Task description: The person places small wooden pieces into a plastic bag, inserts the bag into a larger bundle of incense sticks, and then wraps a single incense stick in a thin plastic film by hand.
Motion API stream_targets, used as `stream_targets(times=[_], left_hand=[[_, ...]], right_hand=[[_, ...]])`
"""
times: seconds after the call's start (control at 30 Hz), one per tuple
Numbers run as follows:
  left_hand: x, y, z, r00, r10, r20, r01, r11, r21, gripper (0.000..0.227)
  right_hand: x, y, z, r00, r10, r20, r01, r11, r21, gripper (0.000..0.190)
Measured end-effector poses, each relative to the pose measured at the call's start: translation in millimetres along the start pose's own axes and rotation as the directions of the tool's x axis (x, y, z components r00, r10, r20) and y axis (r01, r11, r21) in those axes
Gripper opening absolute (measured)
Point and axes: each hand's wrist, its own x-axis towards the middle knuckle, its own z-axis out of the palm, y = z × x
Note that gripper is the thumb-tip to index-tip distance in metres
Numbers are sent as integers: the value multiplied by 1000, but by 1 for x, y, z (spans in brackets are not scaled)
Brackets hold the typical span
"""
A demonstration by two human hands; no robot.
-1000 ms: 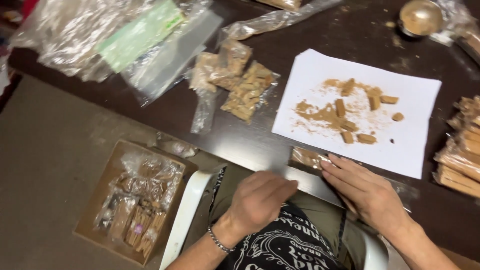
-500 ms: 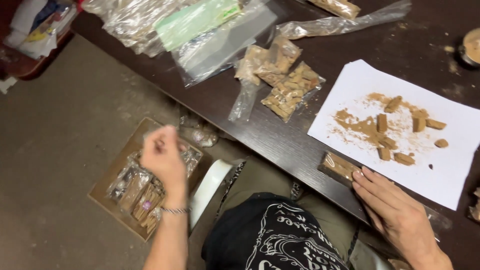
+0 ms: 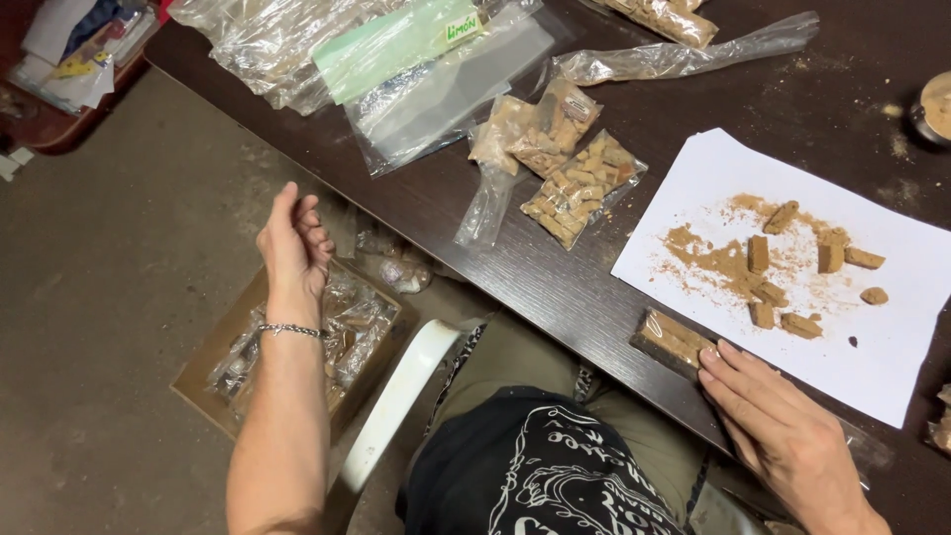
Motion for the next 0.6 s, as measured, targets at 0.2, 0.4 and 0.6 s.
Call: stream_targets(times=[0.2,0.4,0.6], left_hand=[[4,2,0,993,116,3,-116,993,27,6],[-9,8,4,777,623,94,-579,648,495,15],[-112,15,29,483,702,524,-875,366,316,7]], right_hand=[[-3,2,2,1000,-3,1,3,1000,-5,40],[-1,1,0,1000,12,-3,-12,999,34,38],[-5,7,2,999,52,-4,-51,994,93,35]])
